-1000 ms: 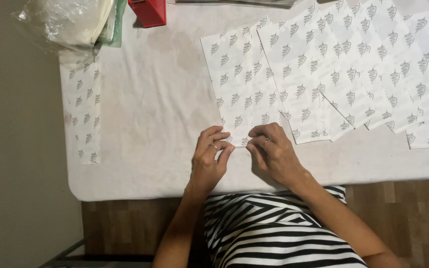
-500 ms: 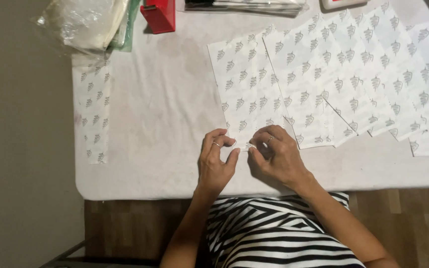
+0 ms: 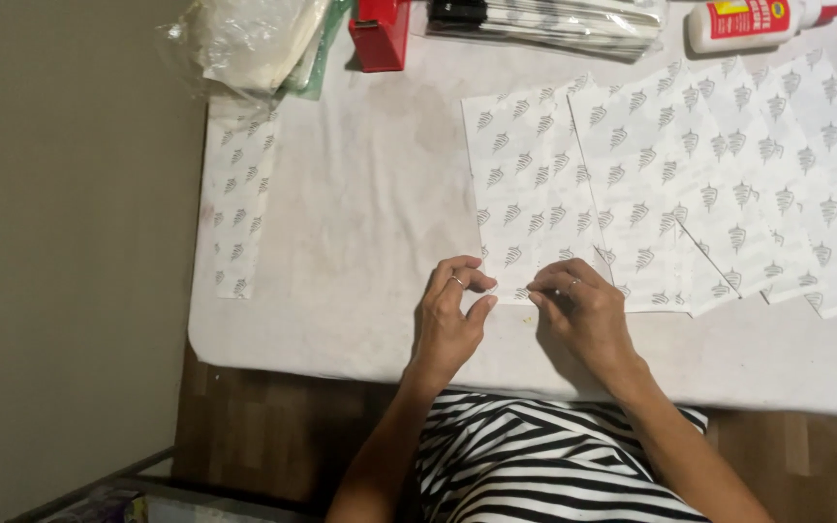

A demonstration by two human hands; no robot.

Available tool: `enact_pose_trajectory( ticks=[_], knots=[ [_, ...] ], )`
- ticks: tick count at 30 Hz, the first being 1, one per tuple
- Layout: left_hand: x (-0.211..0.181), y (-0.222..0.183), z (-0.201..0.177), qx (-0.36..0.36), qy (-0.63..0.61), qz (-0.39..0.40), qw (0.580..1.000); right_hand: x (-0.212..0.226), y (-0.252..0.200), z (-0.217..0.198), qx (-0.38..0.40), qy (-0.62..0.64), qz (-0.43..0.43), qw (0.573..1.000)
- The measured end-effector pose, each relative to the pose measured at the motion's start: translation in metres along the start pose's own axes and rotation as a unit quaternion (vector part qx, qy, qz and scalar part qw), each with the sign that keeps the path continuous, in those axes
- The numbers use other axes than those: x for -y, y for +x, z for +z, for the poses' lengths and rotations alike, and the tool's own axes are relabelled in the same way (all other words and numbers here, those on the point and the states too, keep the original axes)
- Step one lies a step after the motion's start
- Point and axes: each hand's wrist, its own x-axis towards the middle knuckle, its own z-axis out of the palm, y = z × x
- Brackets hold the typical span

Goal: The person is organizing and stacking printed paper forms on a white table, ensuring they are aligned.

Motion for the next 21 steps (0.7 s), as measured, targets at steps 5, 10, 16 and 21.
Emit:
enact_pose_trajectory(
  ticks=[5, 10, 16, 21],
  knots=[
    [-0.004, -0.002, 0.0, -0.011, 0.014, 0.003, 1.0, -0.005, -0.005, 0.003, 0.006, -0.03, -0.007, 1.0],
    [-0.002, -0.001, -0.002, 0.002, 0.018, 0.002, 1.0, -0.005, -0.003, 0.006, 0.008, -0.042, -0.001, 0.999],
    [0.047, 0.028, -0.025, 0.061, 0.031, 0.033, 0.997, 0.002, -0.002, -0.003, 0.038, -0.056, 0.009, 0.998],
    [0.124, 0.134, -0.12, -0.156, 0.268, -0.004, 0.951, 0.012, 0.003, -0.004, 0.042, -0.07, 0.044, 0.996]
  ],
)
